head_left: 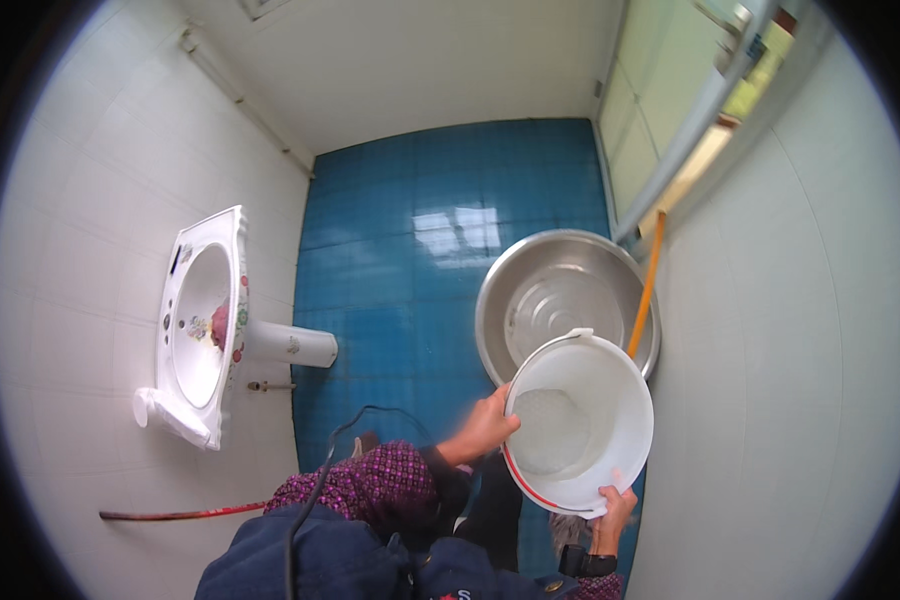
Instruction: The person mops a blue tiled bathroom floor using a string mop and a metal basin of water. They repeatedly dip the mop, wring it, and mop different areas, including around a squat toilet and near a sink. The person also pours water from a white bucket onto the floor and uses a squeegee to push water toward the drain.
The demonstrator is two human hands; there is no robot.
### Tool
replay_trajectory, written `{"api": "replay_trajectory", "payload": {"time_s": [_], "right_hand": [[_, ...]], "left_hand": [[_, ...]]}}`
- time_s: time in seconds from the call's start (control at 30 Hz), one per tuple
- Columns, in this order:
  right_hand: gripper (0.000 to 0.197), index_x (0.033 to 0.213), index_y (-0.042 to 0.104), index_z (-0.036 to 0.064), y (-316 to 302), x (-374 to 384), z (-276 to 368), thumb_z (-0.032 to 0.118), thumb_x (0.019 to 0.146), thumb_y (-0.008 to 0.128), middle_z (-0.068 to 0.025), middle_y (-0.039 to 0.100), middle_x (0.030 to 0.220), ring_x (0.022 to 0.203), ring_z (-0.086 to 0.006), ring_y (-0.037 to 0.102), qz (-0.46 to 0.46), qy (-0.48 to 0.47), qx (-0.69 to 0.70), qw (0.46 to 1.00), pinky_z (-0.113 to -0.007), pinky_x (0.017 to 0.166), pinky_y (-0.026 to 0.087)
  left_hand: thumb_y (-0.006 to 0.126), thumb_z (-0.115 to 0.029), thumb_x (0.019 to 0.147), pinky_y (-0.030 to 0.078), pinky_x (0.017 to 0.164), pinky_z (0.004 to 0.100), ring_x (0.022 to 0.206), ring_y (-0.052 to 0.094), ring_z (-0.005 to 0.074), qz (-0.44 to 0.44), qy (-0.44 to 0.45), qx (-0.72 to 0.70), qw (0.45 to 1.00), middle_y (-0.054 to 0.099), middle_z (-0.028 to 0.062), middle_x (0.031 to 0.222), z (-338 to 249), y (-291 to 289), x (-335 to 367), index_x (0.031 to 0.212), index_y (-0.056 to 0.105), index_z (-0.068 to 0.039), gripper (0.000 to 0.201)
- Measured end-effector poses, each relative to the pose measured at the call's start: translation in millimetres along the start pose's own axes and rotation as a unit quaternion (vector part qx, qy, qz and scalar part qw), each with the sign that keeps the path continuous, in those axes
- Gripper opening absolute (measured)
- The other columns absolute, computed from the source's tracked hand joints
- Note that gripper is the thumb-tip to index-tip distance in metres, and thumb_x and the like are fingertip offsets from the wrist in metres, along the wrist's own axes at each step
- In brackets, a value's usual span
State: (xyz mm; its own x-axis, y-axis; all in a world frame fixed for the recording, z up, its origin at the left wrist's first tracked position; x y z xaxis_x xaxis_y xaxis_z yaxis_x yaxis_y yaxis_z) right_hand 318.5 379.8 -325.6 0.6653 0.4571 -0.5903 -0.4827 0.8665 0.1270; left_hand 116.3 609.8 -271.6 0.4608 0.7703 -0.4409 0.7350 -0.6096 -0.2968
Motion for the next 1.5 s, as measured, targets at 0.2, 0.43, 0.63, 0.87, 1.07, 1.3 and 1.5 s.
{"api": "replay_trajectory", "payload": {"time_s": [0.2, 0.43, 0.63, 0.87, 1.07, 1.3, 1.5], "right_hand": [[0.049, 0.106, 0.05, -0.0153, 64, 74, 38, -0.006, 0.057, 0.048, -0.0145, 0.058, 0.094, 0.078, -0.0222, 0.058, 0.027, -0.013, -0.082, 0.996, -0.029, 0.071, 0.047], [0.024, 0.077, 0.058, -0.01, 179, 184, 67, 0.0, 0.056, 0.055, -0.0078, 0.056, 0.065, 0.055, -0.019, 0.054, 0.033, -0.009, -0.291, 0.956, -0.029, 0.05, 0.043], [0.017, 0.066, 0.056, -0.009, 428, 295, 66, 0.005, 0.056, 0.059, -0.0094, 0.051, 0.052, 0.035, -0.0176, 0.045, 0.083, 0.01, -0.482, 0.872, -0.03, 0.031, 0.032], [0.024, 0.073, 0.06, -0.0102, 744, 356, -29, 0.009, 0.058, 0.061, -0.0123, 0.056, 0.057, 0.042, -0.0202, 0.053, 0.201, -0.028, -0.553, 0.808, -0.032, 0.037, 0.04], [0.034, 0.096, 0.059, -0.0075, 893, 296, -104, 0.004, 0.065, 0.055, -0.0081, 0.062, 0.08, 0.066, -0.0134, 0.057, 0.363, -0.038, -0.362, 0.858, -0.025, 0.059, 0.046], [0.031, 0.094, 0.058, -0.0055, 982, 202, -113, 0.008, 0.066, 0.054, -0.0105, 0.062, 0.075, 0.065, -0.0141, 0.057, 0.505, -0.103, -0.336, 0.788, -0.028, 0.063, 0.047], [0.03, 0.09, 0.06, -0.0039, 971, 189, -140, 0.011, 0.064, 0.06, -0.0221, 0.062, 0.076, 0.069, -0.0333, 0.063, 0.533, -0.108, -0.439, 0.715, -0.04, 0.064, 0.05]], "left_hand": [[0.054, -0.007, 0.072, 0.045, 0.084, 0.0343, 0.099, 0.058, 0.0296, -0.046, -0.031, -0.055, 0.997, 0.057, 0.0224, 0.106, 26, -27, 70, 0.122, 0.039, 0.004, 0.054], [0.051, -0.027, 0.088, 0.047, 0.05, 0.0321, 0.057, 0.057, 0.0201, -0.01, -0.091, -0.197, 0.976, 0.059, 0.0147, 0.076, 95, -74, 193, 0.105, 0.047, 0.003, 0.034], [0.035, -0.023, 0.091, 0.031, 0.029, 0.0296, 0.036, 0.042, 0.0168, -0.049, -0.286, -0.421, 0.859, 0.047, 0.0106, 0.057, 169, -203, 329, 0.093, 0.046, 0.001, 0.026], [0.038, -0.025, 0.09, 0.032, 0.029, 0.0311, 0.037, 0.044, 0.0179, -0.244, -0.273, -0.372, 0.853, 0.049, 0.0119, 0.06, 246, -464, 420, 0.092, 0.047, -0.001, 0.026], [0.046, -0.023, 0.089, 0.045, 0.069, 0.0354, 0.077, 0.06, 0.0292, -0.551, -0.107, -0.069, 0.824, 0.062, 0.0207, 0.085, 232, -623, 353, 0.106, 0.053, 0.005, 0.033], [0.045, -0.022, 0.092, 0.044, 0.077, 0.026, 0.086, 0.054, 0.0127, -0.692, -0.081, -0.155, 0.701, 0.06, 0.0094, 0.099, 206, -666, 243, 0.114, 0.048, 0.009, 0.038], [0.044, -0.021, 0.092, 0.043, 0.08, 0.0274, 0.086, 0.054, 0.0153, -0.71, -0.131, -0.176, 0.669, 0.059, 0.01, 0.098, 230, -632, 202, 0.111, 0.051, 0.008, 0.035]]}}
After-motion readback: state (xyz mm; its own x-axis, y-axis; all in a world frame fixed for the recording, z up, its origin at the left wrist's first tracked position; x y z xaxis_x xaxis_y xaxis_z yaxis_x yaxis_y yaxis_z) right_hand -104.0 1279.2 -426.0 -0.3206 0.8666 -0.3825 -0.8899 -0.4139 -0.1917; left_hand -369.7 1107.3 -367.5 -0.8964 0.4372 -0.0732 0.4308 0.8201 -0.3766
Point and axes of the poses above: each hand's wrist, its own x-axis towards the middle knuckle, its own y-axis out of the palm, z = x × y, the point moved 5 cm from there along x, towards the middle knuckle
